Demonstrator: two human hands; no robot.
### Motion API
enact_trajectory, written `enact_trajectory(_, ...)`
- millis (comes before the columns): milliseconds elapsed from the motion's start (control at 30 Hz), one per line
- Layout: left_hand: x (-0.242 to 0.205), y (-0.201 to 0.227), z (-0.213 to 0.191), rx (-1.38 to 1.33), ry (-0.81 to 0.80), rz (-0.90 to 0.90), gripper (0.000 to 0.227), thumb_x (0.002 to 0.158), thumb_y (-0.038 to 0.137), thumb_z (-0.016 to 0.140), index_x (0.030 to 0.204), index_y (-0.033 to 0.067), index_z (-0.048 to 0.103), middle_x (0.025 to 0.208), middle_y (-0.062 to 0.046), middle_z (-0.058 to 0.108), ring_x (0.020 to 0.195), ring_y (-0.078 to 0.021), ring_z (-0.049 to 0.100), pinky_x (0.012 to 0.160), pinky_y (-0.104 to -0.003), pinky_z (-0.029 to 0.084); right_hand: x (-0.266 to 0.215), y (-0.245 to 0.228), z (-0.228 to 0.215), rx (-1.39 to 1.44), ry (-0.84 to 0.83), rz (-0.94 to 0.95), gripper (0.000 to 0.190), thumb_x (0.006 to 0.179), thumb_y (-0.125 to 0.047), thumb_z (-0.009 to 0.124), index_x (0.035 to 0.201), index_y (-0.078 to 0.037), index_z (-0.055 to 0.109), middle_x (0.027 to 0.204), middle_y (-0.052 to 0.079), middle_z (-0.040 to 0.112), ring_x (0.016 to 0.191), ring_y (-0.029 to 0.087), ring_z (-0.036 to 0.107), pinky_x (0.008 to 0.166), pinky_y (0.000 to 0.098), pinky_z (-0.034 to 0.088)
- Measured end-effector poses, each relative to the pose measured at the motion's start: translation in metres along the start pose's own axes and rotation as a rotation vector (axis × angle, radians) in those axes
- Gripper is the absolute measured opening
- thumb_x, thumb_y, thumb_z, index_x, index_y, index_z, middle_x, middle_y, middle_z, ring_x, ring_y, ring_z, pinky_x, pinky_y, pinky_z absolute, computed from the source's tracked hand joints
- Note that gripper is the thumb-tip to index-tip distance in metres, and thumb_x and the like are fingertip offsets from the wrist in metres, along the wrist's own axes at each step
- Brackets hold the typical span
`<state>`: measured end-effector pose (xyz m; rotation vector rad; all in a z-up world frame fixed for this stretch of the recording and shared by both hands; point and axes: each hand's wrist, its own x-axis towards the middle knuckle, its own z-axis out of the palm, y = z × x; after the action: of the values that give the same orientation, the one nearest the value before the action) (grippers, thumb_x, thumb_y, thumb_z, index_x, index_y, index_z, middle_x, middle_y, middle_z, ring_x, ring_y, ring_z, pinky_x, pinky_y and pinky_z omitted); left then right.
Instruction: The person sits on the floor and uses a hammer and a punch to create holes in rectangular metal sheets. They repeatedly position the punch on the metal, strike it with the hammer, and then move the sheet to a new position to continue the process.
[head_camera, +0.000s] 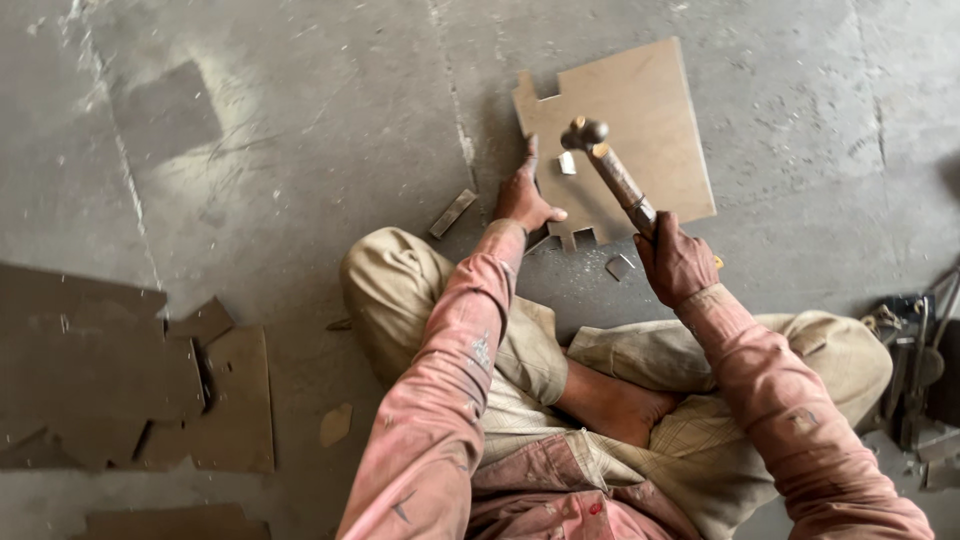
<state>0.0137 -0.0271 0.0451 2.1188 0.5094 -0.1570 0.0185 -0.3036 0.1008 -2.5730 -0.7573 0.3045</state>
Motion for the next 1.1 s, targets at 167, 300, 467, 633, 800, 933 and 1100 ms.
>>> enact_trajectory(167, 0.003, -0.007, -0.003, -0.017, -0.068, -0.114, 0.146, 0.054, 0.016, 0.101, 0.164, 0.0288, 0.007, 0.145, -0.020, 0.058, 0.130, -0.0339, 0.061, 0.111, -0.037, 0.049, 0.015, 0.002, 0.013, -0.034, -0.073, 0.079, 0.033, 0.107, -0.034, 0.055, 0.112, -0.004, 0.041, 0.070, 0.023, 0.066, 0.054, 0.043, 0.062, 0.051, 0.0548, 0.048)
enact_trajectory(300, 0.002, -0.012, 0.002, -0.053, -0.041, -0.064, 0.148, 0.053, 0.016, 0.102, 0.164, 0.0268, 0.004, 0.144, -0.021, 0.058, 0.129, -0.0335, 0.062, 0.110, -0.037, 0.050, 0.004, 0.005, 0.018, -0.096, -0.099, 0.061, 0.031, 0.108, -0.033, 0.053, 0.112, -0.005, 0.042, 0.073, 0.023, 0.066, 0.055, 0.043, 0.063, 0.052, 0.0546, 0.048)
enact_trajectory(467, 0.005, -0.005, -0.005, -0.066, -0.046, -0.093, 0.146, 0.052, 0.011, 0.102, 0.162, 0.0277, 0.007, 0.145, -0.020, 0.055, 0.131, -0.0348, 0.058, 0.110, -0.037, 0.047, 0.008, -0.006, 0.016, -0.087, -0.063, 0.084, 0.033, 0.104, -0.035, 0.057, 0.110, -0.005, 0.043, 0.074, 0.025, 0.067, 0.061, 0.047, 0.064, 0.057, 0.0575, 0.049)
enact_trajectory(633, 0.001, -0.008, 0.006, -0.085, 0.008, -0.059, 0.137, 0.056, 0.009, 0.097, 0.163, 0.0272, 0.013, 0.148, -0.019, 0.055, 0.132, -0.0321, 0.059, 0.112, -0.036, 0.046, -0.005, -0.020, 0.006, -0.061, -0.008, 0.071, 0.034, 0.107, -0.033, 0.059, 0.109, -0.002, 0.045, 0.075, 0.024, 0.066, 0.064, 0.045, 0.062, 0.058, 0.0551, 0.047)
enact_trajectory(800, -0.022, -0.017, 0.050, -0.461, 0.200, -0.137, 0.068, 0.121, 0.044, 0.049, 0.170, 0.0045, 0.023, 0.169, -0.024, 0.037, 0.151, -0.0387, 0.042, 0.123, -0.045, 0.033, -0.096, -0.029, -0.015, 0.493, -0.233, 0.616, 0.029, 0.100, -0.029, 0.058, 0.103, -0.001, 0.050, 0.064, 0.009, 0.059, 0.051, 0.019, 0.053, 0.044, 0.0378, 0.044)
enact_trajectory(933, -0.053, 0.002, 0.103, 0.888, 0.177, 0.478, 0.052, 0.118, 0.028, 0.056, 0.157, 0.0040, 0.033, 0.159, -0.015, 0.040, 0.150, -0.0348, 0.036, 0.124, -0.049, 0.034, -0.186, -0.026, -0.009, 0.791, -0.401, 0.899, 0.030, 0.099, -0.025, 0.060, 0.112, 0.002, 0.062, 0.071, 0.014, 0.062, 0.052, 0.022, 0.054, 0.045, 0.0377, 0.044)
enact_trajectory(1100, -0.058, 0.026, 0.119, 0.754, 0.005, 0.525, 0.090, 0.078, 0.040, 0.056, 0.157, 0.0056, 0.031, 0.166, -0.022, 0.025, 0.152, -0.0457, 0.021, 0.109, -0.080, 0.021, -0.226, -0.004, 0.027, 0.923, -0.387, 0.592, 0.040, 0.094, -0.027, 0.066, 0.121, 0.002, 0.063, 0.089, 0.002, 0.070, 0.076, 0.008, 0.059, 0.065, 0.0272, 0.053)
